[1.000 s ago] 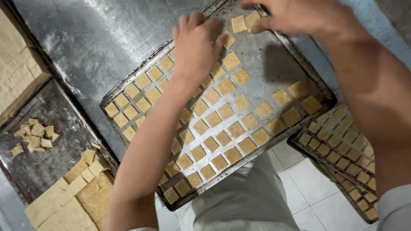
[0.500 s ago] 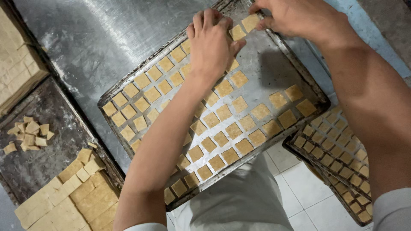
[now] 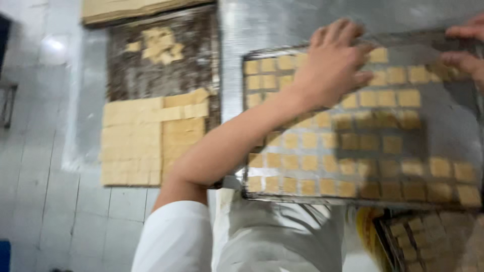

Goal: The person picks up square pieces of cut dough from a tray by hand and places them onto a metal baking sheet in rows.

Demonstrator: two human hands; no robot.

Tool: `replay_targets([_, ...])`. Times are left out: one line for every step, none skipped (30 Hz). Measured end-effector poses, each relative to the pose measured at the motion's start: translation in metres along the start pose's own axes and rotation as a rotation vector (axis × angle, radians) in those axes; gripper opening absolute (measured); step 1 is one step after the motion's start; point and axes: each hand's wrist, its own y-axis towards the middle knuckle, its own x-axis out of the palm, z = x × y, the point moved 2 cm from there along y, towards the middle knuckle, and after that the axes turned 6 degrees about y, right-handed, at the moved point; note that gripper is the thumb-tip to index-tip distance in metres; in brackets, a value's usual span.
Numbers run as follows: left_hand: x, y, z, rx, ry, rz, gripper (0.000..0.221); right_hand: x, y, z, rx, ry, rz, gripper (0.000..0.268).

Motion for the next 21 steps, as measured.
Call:
replay_targets([-0.018, -0.013, -0.027, -0.023, -0.004, -0.029, 0.049, 0.004, 0.009, -0.010, -0.004, 0.006, 0.002, 0.044])
replay_targets([-0.038, -0.026, -0.054, -0.046, -0.008, -0.057, 0.048, 0.008, 0.020, -0.022, -0.013, 0.017, 0.005, 0.044])
replay_targets([-0.057, -0.038, -0.079, -0.089, 0.035, -0.059, 0.045, 0.011, 0.026, -0.035, -0.009, 0.028, 0.012, 0.043])
replay_targets([-0.078, -0.053, -0.105, -0.132, 0.078, -0.060, 0.042, 0.014, 0.036, -0.050, -0.015, 0.053, 0.013, 0.042])
replay_targets([-0.107, -0.075, -0.131, -0.065, 0.041, 0.003, 0.044, 0.017, 0.044, -0.067, -0.020, 0.095, 0.009, 0.041])
replay_targets([-0.127, -0.091, -0.152, -0.174, 0.087, -0.073, 0.039, 0.021, 0.055, -0.086, -0.030, 0.145, 0.004, 0.040])
replay_targets([-0.144, -0.109, -0.170, -0.284, 0.130, -0.153, 0.034, 0.027, 0.066, -0.106, -0.046, 0.211, -0.016, 0.039])
replay_targets([-0.160, -0.126, -0.185, -0.368, 0.147, -0.226, 0.028, 0.035, 0.078, -0.128, -0.057, 0.288, -0.052, 0.038])
replay_targets([-0.173, -0.143, -0.198, -0.450, 0.160, -0.300, 0.024, 0.047, 0.091, -0.149, -0.050, 0.383, -0.107, 0.037])
replay_targets([-0.185, -0.159, -0.206, -0.448, 0.199, -0.332, 0.021, 0.060, 0.105, -0.171, -0.042, 0.477, -0.162, 0.035])
replay_targets([-0.195, -0.176, -0.210, -0.447, 0.237, -0.364, 0.020, 0.074, 0.119, -0.192, -0.023, 0.489, -0.227, 0.034])
replay_targets([-0.202, -0.190, -0.211, -0.414, 0.236, -0.355, 0.021, 0.087, 0.132, -0.213, -0.003, 0.500, -0.291, 0.033])
replay_targets([-0.208, -0.202, -0.211, -0.384, 0.239, -0.343, 0.023, 0.098, 0.146, -0.234, -0.042, 0.523, -0.283, 0.034])
replay_targets([-0.211, -0.212, -0.209, -0.354, 0.242, -0.331, 0.025, 0.106, 0.157, -0.255, -0.081, 0.546, -0.275, 0.035])
replay_targets([-0.211, -0.223, -0.208, -0.395, 0.227, -0.371, 0.024, 0.114, 0.167, -0.274, -0.065, 0.555, -0.309, 0.036])
replay_targets([-0.210, -0.232, -0.206, -0.436, 0.211, -0.411, 0.024, 0.122, 0.176, -0.292, -0.049, 0.563, -0.343, 0.037])
replay_targets([-0.207, -0.240, -0.205, -0.475, 0.192, -0.448, 0.024, 0.127, 0.183, -0.307, -0.032, 0.568, -0.377, 0.039])
replay_targets([-0.206, -0.246, -0.204, -0.442, 0.208, -0.407, 0.026, 0.130, 0.190, -0.320, -0.049, 0.533, -0.410, 0.040])
replay_targets([-0.204, -0.252, -0.203, -0.408, 0.222, -0.368, 0.028, 0.134, 0.195, -0.330, -0.062, 0.498, -0.445, 0.041])
replay_targets([-0.203, -0.256, -0.203, -0.376, 0.236, -0.328, 0.031, 0.136, 0.199, -0.337, -0.076, 0.463, -0.480, 0.043])
replay_targets([-0.202, -0.259, -0.205, -0.356, 0.236, -0.270, 0.034, 0.136, 0.200, -0.340, -0.037, 0.456, -0.518, 0.039])
